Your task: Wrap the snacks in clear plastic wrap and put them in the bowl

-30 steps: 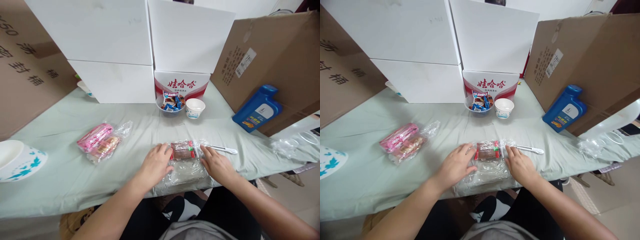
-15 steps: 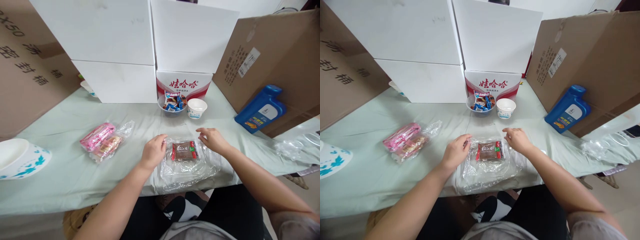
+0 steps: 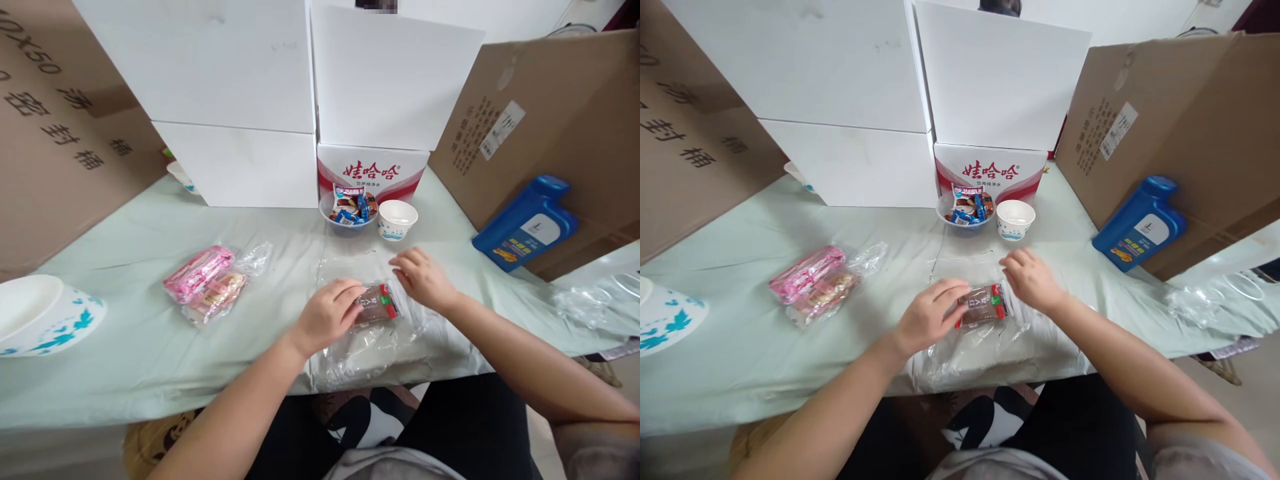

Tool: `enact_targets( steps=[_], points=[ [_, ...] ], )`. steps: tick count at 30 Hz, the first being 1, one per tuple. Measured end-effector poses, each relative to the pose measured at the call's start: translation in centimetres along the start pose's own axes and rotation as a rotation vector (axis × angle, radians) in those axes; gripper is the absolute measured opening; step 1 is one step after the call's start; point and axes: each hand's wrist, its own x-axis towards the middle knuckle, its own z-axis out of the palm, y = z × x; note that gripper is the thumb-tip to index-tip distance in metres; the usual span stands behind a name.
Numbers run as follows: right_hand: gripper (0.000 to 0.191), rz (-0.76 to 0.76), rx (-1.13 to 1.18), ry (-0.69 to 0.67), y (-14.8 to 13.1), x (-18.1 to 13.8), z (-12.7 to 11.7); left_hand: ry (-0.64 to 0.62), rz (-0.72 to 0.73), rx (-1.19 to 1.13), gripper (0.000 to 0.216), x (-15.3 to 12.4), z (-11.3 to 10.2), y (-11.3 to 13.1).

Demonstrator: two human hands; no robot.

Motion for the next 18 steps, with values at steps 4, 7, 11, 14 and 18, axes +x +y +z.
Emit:
enact_targets(
  steps=[4,7,11,14,18],
  points=[
    [0.066,-0.128,0.17,-0.296,-0.7,-2.2,1.0,-0.457,-0.216,0.066,0.099,-0.6,1.2,-0.1],
    [0.1,-0.05,0.079,-0.443,1.5,-3.9,1.6,-0.612,-0.353,0.15,0.123,-0.8,1.0,-1.1],
    [0.11,0.024,-0.041,-0.441,3.7,-5.1,0.3,-0.637,-0.444,0.193,0.129,-0.6,-0.5,-2.0],
    [0.089,-0.014,0.015,-0.289,2.3,-4.6,-1.5,-0.58,-0.428,0.191,0.121,-0.1,-1.3,-1.7],
    [0.061,-0.168,0.211,-0.212,-2.2,-2.6,-1.6,-0.498,-0.321,0.121,0.112,0.1,-1.0,-0.4]
  ],
)
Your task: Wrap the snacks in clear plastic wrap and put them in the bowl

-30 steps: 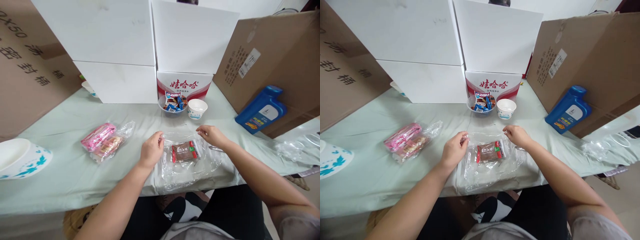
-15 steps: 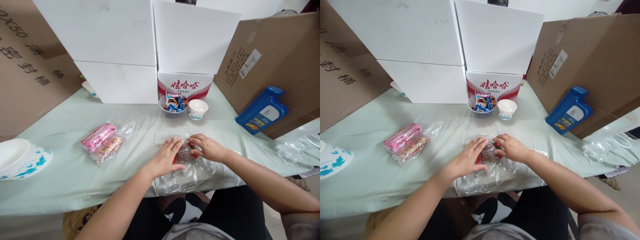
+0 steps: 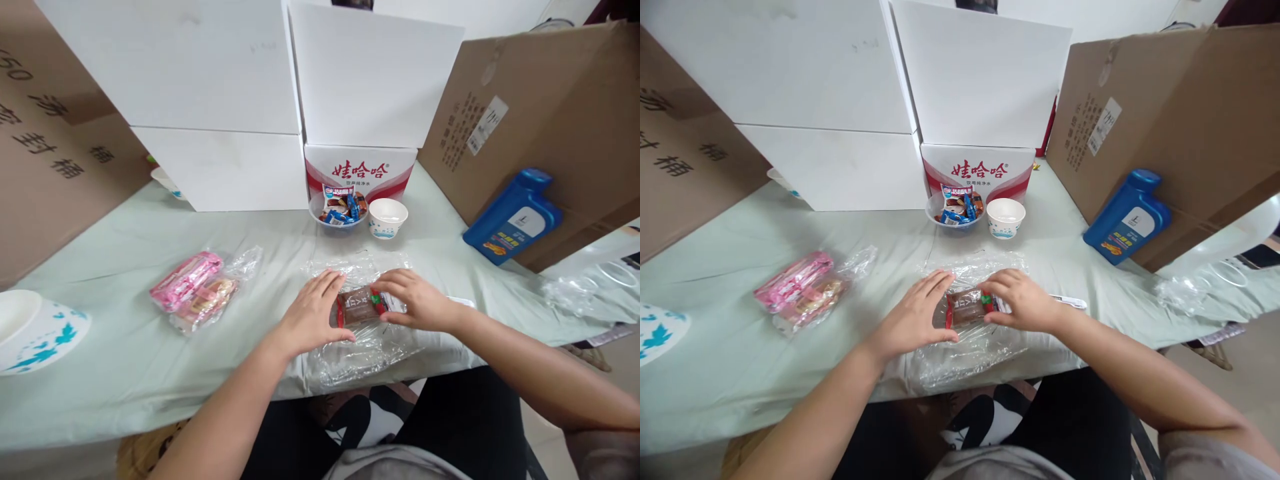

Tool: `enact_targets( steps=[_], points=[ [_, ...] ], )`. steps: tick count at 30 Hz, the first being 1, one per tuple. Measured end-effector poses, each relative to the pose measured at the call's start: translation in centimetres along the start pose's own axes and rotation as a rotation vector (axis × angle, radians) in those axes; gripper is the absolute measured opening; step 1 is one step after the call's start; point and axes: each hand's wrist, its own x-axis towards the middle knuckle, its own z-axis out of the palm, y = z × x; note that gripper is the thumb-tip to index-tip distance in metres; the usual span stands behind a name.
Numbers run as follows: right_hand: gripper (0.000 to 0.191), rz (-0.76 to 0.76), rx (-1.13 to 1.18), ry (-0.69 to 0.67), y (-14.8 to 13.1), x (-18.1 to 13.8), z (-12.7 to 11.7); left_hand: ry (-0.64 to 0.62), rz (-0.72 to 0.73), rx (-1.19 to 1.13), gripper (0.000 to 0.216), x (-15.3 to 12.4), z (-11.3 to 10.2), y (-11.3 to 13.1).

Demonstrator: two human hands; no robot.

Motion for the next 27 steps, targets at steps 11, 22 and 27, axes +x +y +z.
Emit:
enact_targets(
  steps=[11,22,27],
  points=[
    [0.051,-0.006,-0.034,-0.074,2.8,0.0,2.3,-0.256,-0.039,0.011,0.128,0.2,1.2,0.1],
    [0.045,0.148,-0.183,0.292,6.4,12.0,-5.5,-0.22,0.02,-0.028,0.118,0.0,1.3,-0.5],
    [0.035,0.074,-0.496,0.107,6.4,21.9,-6.5,-0.265,0.032,-0.008,0.116,0.0,0.9,-0.5]
  ],
)
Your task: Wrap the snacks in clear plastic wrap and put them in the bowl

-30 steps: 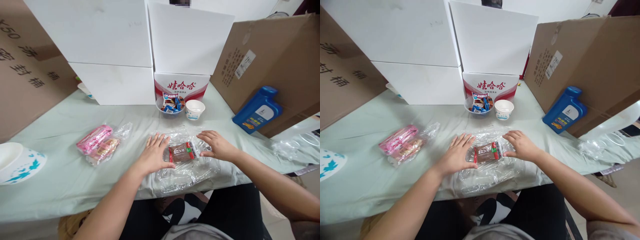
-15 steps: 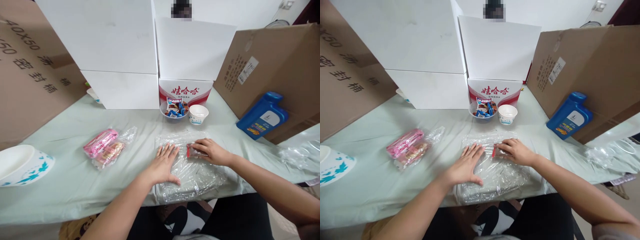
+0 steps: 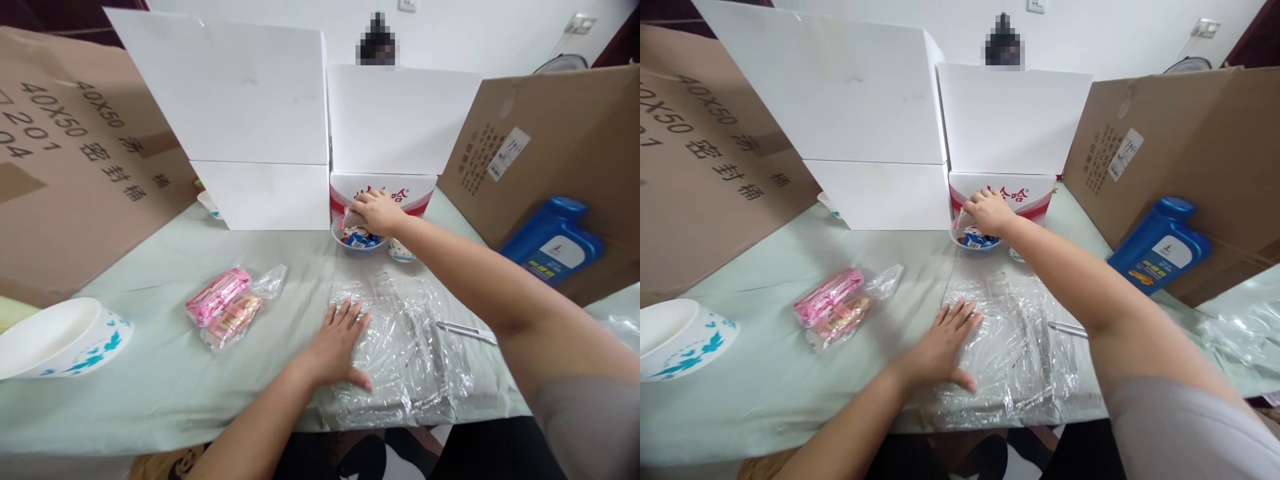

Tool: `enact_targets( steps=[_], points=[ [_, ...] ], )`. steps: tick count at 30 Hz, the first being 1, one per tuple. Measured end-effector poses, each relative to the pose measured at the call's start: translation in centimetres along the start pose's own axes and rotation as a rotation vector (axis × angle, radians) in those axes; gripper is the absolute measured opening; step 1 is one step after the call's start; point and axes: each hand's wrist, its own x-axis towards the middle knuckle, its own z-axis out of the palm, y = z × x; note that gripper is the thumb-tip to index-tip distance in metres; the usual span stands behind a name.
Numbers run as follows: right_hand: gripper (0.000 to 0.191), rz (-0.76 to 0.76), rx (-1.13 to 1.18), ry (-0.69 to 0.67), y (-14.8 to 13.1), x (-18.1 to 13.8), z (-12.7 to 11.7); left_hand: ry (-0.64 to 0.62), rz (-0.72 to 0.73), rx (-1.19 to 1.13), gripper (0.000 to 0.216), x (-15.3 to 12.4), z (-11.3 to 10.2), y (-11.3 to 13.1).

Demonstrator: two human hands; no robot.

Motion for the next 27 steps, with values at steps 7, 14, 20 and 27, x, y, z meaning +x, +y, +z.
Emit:
enact_targets(
  steps=[7,14,20,27],
  points=[
    [0.033,-0.023,0.044,-0.07,-1.0,3.2,0.6,0.082,0.046,0.02,0.114,-0.1,0.8,-0.6],
    [0.019,-0.036,0.376,0.113,-2.8,-5.8,-0.1,0.02,-0.016,0.004,0.117,0.0,0.0,0.0],
    [0.026,-0.06,0.782,-0.027,-5.6,-17.3,-0.9,0.031,-0.059,0.04,0.123,-0.2,-0.5,-0.4],
    [0.047,-0.04,0.964,-0.201,-5.9,-25.6,0.9,0.1,-0.084,0.066,0.109,-0.5,-1.0,-1.8]
  ],
)
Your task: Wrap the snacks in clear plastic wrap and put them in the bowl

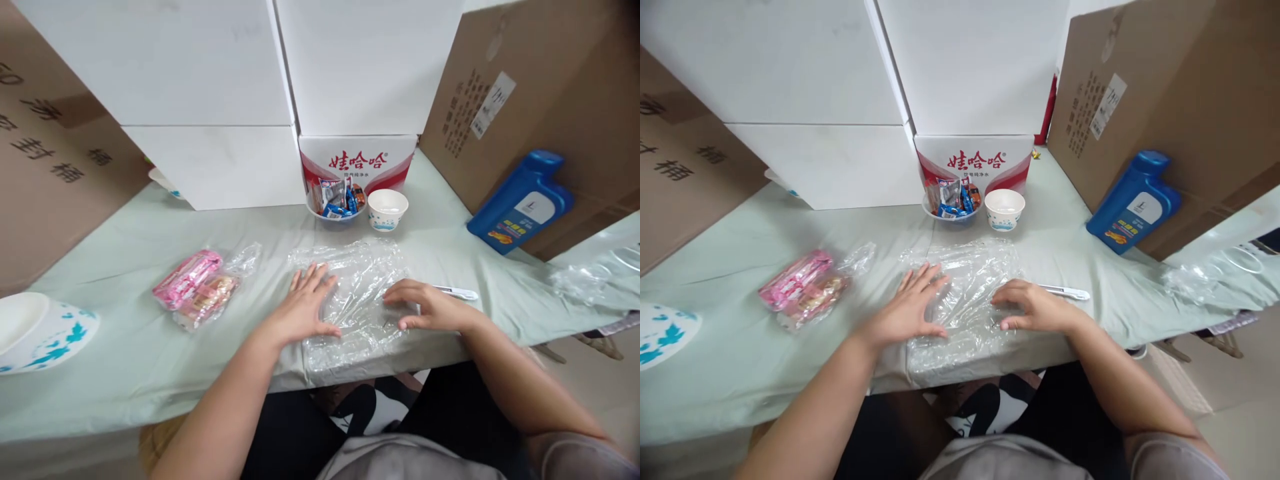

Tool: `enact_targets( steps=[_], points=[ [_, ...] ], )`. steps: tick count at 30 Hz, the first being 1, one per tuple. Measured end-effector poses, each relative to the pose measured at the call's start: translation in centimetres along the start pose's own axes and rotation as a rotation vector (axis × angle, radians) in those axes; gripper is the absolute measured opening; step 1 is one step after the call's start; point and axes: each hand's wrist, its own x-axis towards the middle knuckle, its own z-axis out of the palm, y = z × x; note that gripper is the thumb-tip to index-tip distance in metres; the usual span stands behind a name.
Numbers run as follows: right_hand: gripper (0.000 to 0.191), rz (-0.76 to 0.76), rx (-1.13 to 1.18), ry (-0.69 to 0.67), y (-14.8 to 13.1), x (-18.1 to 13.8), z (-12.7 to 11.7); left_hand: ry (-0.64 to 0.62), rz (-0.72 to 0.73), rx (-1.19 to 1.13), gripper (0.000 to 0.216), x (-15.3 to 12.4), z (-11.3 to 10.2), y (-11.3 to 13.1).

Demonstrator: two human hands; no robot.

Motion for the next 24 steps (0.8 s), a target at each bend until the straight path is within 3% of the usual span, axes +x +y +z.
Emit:
enact_targets(
  steps=[2,4,8,10,12,15,17,20,24],
  points=[
    [0.057,-0.019,-0.008,-0.035,0.5,-1.0,0.4,0.039,0.007,0.002,0.103,0.0,-0.2,-0.2],
    [0.054,-0.016,-0.047,-0.059,0.8,-1.6,0.7,0.077,0.015,-0.011,0.096,-0.1,-0.5,-0.3],
    [0.011,-0.014,-0.049,-0.057,0.9,-1.9,1.0,0.271,0.059,-0.119,0.055,-0.5,-1.4,0.0],
    [0.006,-0.036,0.005,-0.021,0.9,-1.9,1.1,0.298,0.13,-0.251,0.031,-0.9,-2.1,0.5],
    [0.009,-0.047,0.06,0.028,0.8,-1.9,1.1,0.114,0.222,-0.39,0.029,-1.4,-2.6,1.2],
    [0.004,0.014,0.098,0.114,0.7,-2.0,1.1,-0.214,0.283,-0.425,0.05,-2.0,-2.9,2.5],
    [0.003,0.073,0.106,0.158,0.8,-2.1,1.1,-0.262,0.25,-0.376,0.044,-2.2,-2.8,3.2],
    [0.012,0.106,0.106,0.19,1.1,-2.3,1.1,-0.238,0.205,-0.391,0.007,-2.4,-3.0,3.4],
    [0.019,0.142,0.345,0.156,1.1,-2.8,0.8,-0.295,0.135,-0.653,0.007,-3.0,-4.2,2.0]
  ],
)
